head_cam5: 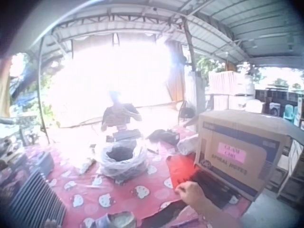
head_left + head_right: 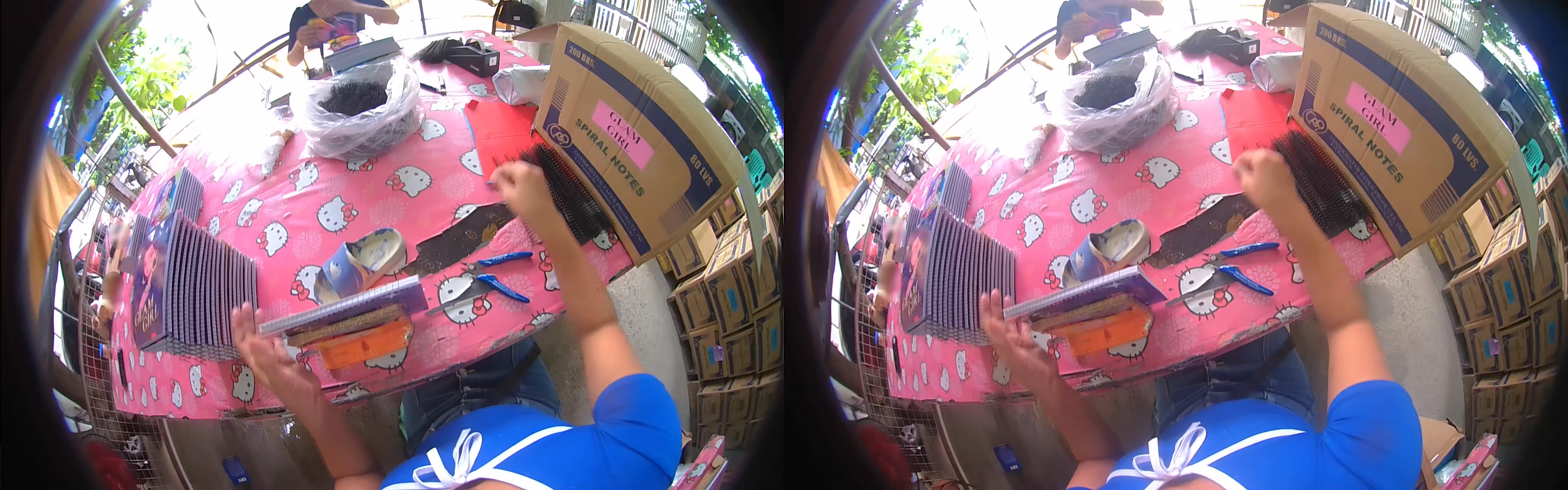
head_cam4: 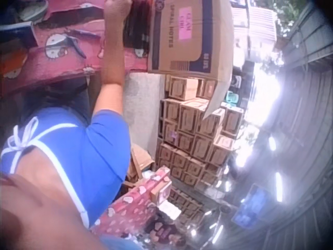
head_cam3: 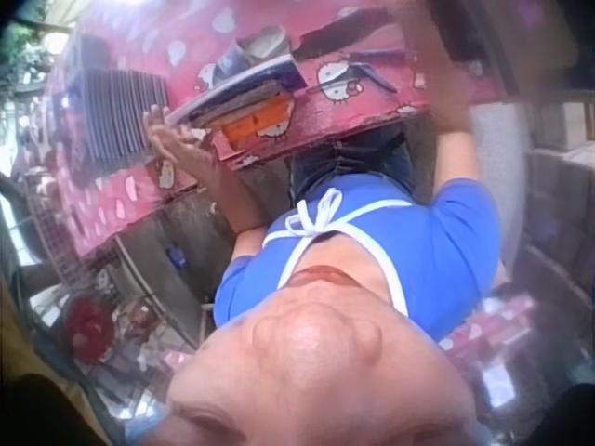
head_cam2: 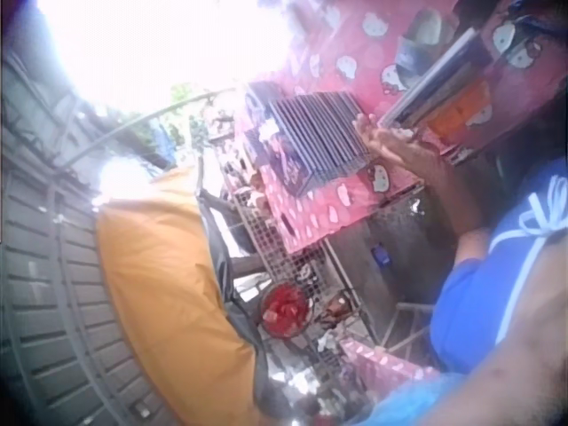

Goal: The person assembles spiral-bound notebooks by aligning a cover onto a stack of pages, threading a spiral wire through the holes using a small handheld tool, and then placing the finished notebook onto a stack.

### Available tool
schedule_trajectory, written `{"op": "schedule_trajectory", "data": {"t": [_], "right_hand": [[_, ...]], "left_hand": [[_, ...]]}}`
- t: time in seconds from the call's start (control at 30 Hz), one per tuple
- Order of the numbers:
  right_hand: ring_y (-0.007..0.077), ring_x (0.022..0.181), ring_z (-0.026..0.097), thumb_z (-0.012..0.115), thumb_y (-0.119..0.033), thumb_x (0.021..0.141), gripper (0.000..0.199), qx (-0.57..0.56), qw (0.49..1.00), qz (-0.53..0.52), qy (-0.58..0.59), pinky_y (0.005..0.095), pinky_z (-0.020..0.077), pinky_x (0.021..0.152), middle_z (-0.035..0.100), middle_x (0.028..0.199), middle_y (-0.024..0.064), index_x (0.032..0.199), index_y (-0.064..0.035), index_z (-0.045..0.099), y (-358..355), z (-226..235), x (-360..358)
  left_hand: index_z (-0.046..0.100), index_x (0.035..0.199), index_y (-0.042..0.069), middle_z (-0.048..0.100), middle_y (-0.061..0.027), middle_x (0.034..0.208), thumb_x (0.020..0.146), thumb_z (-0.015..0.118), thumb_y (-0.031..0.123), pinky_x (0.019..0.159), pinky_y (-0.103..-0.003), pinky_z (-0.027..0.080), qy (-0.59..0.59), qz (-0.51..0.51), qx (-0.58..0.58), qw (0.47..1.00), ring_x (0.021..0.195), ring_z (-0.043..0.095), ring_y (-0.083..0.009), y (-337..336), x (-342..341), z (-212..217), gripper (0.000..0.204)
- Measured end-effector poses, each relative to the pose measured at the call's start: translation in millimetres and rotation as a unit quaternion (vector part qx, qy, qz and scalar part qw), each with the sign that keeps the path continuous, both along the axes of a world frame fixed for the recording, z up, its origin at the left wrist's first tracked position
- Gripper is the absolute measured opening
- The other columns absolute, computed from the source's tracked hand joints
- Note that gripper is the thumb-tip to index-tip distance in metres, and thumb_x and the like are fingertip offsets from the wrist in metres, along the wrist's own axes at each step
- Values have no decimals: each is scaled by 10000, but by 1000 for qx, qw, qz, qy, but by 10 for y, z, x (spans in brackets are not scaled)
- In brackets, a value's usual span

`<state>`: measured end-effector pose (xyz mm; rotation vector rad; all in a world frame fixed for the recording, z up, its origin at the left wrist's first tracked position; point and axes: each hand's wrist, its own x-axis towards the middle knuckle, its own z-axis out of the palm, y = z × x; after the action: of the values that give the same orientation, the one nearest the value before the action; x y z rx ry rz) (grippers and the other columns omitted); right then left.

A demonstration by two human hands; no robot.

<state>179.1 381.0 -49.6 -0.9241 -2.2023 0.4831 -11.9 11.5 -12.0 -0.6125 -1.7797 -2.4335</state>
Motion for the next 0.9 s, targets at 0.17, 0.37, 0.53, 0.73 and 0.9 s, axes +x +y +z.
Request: {"op": "schedule_trajectory", "data": {"t": [0.17, 0.37, 0.53, 0.73, 0.9], "right_hand": [[334, 883, 663, 692, -251, 785, 275, -4, 934, -172, -313, 440, 516, 744, 668, 915, 211, 937, -22, 681, 448, -96, -225], [379, 909, 652, 664, -197, 812, 203, 11, 970, -125, -208, 442, 521, 768, 656, 947, 242, 885, -8, 663, 340, 6, -95], [374, 883, 626, 649, -93, 799, 142, 83, 982, -91, -143, 431, 495, 771, 620, 909, 222, 905, 1, 640, 304, -17, -37], [294, 819, 632, 630, 46, 755, 292, 89, 976, 198, 18, 355, 508, 712, 624, 932, 183, 1035, -27, 670, -511, 351, 3], [164, 726, 628, 734, 14, 708, 334, -33, 924, 351, 151, 286, 505, 623, 651, 891, 109, 1033, -56, 703, -1438, 613, -19]], "left_hand": [[400, 1322, -16, 524, -153, 1272, 860, 563, 37, 936, -324, 452, -55, -9, 24, 998, 1125, 540, -220, 140, -18, -48, 493], [375, 1339, 20, 267, -215, 1454, 813, 669, 168, 1106, -484, 209, 309, 221, -133, 915, 1367, 255, -314, 212, 258, 250, 620], [428, 1374, 59, 312, -170, 1463, 848, 650, 297, 1116, -536, 92, 495, 86, -430, 751, 1373, 257, -300, 522, 757, 408, 619], [586, 1219, 96, 616, -91, 1157, 841, 654, 214, 1033, -460, 243, 428, -50, -368, 824, 1042, 576, -234, 621, 580, 221, 402], [719, 886, 87, 682, -29, 874, 767, 735, 135, 983, -401, 307, 374, -47, -253, 891, 854, 631, -193, 632, 587, 238, 130]]}}
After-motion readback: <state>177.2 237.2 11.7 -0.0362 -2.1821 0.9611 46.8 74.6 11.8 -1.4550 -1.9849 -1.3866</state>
